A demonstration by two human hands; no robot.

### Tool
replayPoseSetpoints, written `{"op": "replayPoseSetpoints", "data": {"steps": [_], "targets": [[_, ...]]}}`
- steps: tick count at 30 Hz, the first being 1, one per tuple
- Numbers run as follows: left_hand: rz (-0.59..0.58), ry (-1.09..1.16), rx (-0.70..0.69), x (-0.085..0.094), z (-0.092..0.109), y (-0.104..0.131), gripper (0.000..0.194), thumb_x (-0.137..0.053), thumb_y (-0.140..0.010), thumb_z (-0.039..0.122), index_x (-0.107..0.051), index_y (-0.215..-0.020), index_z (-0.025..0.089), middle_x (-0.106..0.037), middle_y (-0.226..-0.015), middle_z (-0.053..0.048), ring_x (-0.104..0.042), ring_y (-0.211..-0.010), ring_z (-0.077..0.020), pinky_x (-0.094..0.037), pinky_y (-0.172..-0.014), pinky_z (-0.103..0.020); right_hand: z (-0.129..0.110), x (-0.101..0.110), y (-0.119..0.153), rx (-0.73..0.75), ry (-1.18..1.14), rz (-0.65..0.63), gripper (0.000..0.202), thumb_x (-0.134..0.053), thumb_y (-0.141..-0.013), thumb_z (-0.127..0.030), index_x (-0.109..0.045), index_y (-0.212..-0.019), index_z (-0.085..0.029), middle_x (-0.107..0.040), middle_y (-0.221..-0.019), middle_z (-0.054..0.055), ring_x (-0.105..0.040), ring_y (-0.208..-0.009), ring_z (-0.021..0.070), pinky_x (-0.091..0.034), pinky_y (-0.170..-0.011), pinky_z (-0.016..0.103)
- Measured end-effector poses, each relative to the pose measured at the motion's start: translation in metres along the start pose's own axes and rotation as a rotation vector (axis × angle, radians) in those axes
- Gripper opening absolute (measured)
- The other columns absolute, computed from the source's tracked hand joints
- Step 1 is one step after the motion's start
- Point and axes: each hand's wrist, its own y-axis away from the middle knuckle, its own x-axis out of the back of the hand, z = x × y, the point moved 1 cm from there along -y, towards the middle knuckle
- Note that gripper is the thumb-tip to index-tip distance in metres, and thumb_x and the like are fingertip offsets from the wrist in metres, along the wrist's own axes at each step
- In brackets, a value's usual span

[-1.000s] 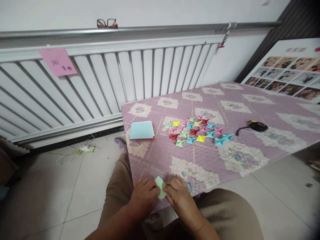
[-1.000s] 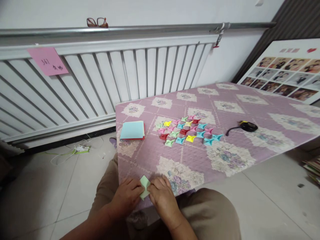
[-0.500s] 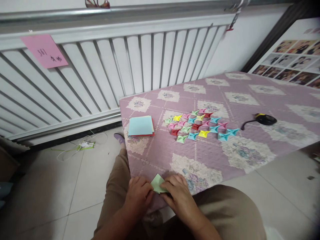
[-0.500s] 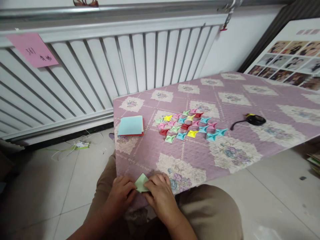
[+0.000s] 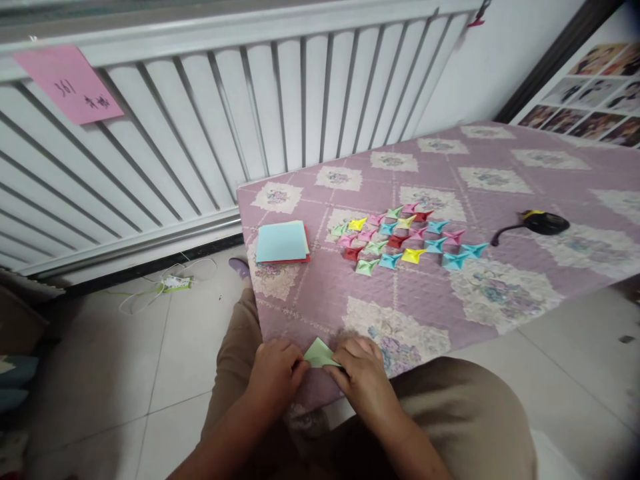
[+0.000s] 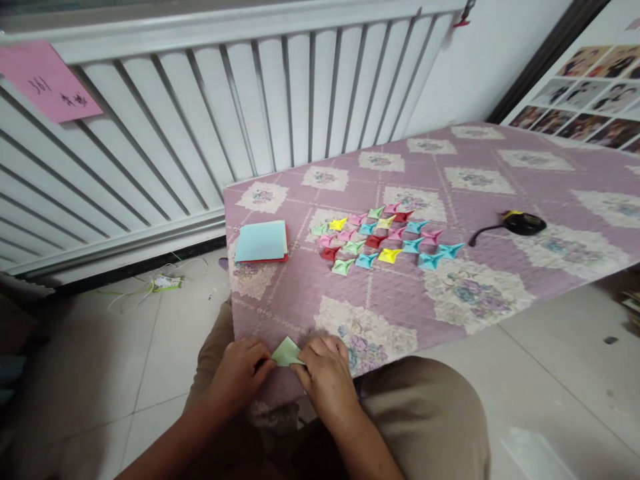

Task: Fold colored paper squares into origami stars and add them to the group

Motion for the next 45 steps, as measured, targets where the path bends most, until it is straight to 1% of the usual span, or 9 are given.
{"op": "replayPoseSetpoints", "data": {"steps": [3,7,11,14,16,24,30,39,45], "targets": [[-0.002,-0.002,0.003,0.001,0.000,-0.001,0.016,-0.059,-0.084,0.027,-0.061,-0.070,0.020,-0.063,-0.077,0.000,-0.057,-0.080,-0.0197,-0.034,-0.071,-0.033,0.004,0.002,0.002,-0.008,-0.023,0.002,0.012,-0.062,-0.084,-0.029,-0.060,-0.073,-0.024,-0.060,-0.078,0.000,-0.052,-0.083,0.0186,-0.031,-0.084,0.036],[-0.019,-0.017,-0.001,0.000,0.000,-0.001,0.018,-0.057,-0.086,0.028,-0.060,-0.070,0.020,-0.062,-0.077,0.000,-0.057,-0.080,-0.0201,-0.034,-0.071,-0.033,0.004,0.004,0.003,-0.034,-0.032,0.015,0.016,-0.054,-0.089,-0.028,-0.061,-0.074,-0.024,-0.060,-0.078,0.000,-0.051,-0.082,0.0184,-0.030,-0.084,0.036],[-0.015,-0.053,0.000,-0.002,-0.001,-0.003,0.020,-0.054,-0.088,0.029,-0.060,-0.071,0.020,-0.063,-0.078,0.000,-0.057,-0.080,-0.0206,-0.034,-0.070,-0.033,0.002,0.004,0.003,-0.079,-0.015,0.072,0.023,-0.052,-0.090,-0.032,-0.060,-0.070,-0.024,-0.058,-0.074,0.001,-0.050,-0.079,0.0190,-0.029,-0.082,0.036],[-0.010,-0.067,0.008,-0.004,-0.002,-0.004,0.019,-0.055,-0.087,0.030,-0.060,-0.071,0.021,-0.063,-0.078,0.000,-0.057,-0.079,-0.0210,-0.035,-0.068,-0.033,0.002,0.003,0.004,-0.109,0.020,0.128,0.028,-0.052,-0.089,-0.037,-0.057,-0.065,-0.023,-0.055,-0.069,0.001,-0.049,-0.077,0.0191,-0.030,-0.080,0.036],[-0.006,-0.069,0.008,-0.004,-0.002,-0.005,0.020,-0.056,-0.086,0.031,-0.060,-0.070,0.021,-0.063,-0.077,0.000,-0.057,-0.077,-0.0212,-0.035,-0.067,-0.033,0.003,0.003,0.005,-0.119,0.045,0.141,0.030,-0.051,-0.089,-0.038,-0.056,-0.063,-0.023,-0.055,-0.068,0.001,-0.049,-0.076,0.0192,-0.030,-0.079,0.035],[-0.012,-0.065,0.003,-0.001,0.000,-0.008,0.019,-0.057,-0.084,0.031,-0.060,-0.069,0.021,-0.064,-0.075,-0.001,-0.057,-0.074,-0.0206,-0.036,-0.066,-0.032,0.003,0.004,0.005,-0.127,0.073,0.122,0.030,-0.050,-0.089,-0.039,-0.055,-0.064,-0.023,-0.055,-0.069,0.001,-0.050,-0.078,0.0203,-0.030,-0.079,0.036],[-0.040,-0.071,0.027,0.000,0.002,-0.011,0.018,-0.057,-0.083,0.030,-0.061,-0.069,0.020,-0.064,-0.076,-0.001,-0.057,-0.075,-0.0209,-0.036,-0.067,-0.033,0.001,-0.001,0.005,-0.181,0.086,0.131,0.031,-0.052,-0.088,-0.039,-0.054,-0.062,-0.023,-0.054,-0.067,0.001,-0.049,-0.075,0.0203,-0.030,-0.080,0.038],[-0.062,-0.078,0.028,0.003,0.004,-0.013,0.018,-0.056,-0.083,0.028,-0.061,-0.068,0.019,-0.064,-0.075,-0.002,-0.058,-0.075,-0.0202,-0.038,-0.067,-0.031,0.001,-0.002,0.003,-0.170,0.130,0.151,0.034,-0.050,-0.089,-0.042,-0.054,-0.061,-0.023,-0.055,-0.067,0.002,-0.049,-0.074,0.0216,-0.031,-0.076,0.038],[-0.065,-0.079,0.020,0.002,0.003,-0.015,0.016,-0.056,-0.082,0.027,-0.061,-0.068,0.019,-0.064,-0.076,-0.002,-0.057,-0.074,-0.0202,-0.038,-0.067,-0.031,0.001,-0.004,0.004,-0.191,0.141,0.139,0.031,-0.053,-0.087,-0.041,-0.055,-0.061,-0.023,-0.055,-0.067,0.002,-0.049,-0.074,0.0220,-0.031,-0.077,0.039]]}}
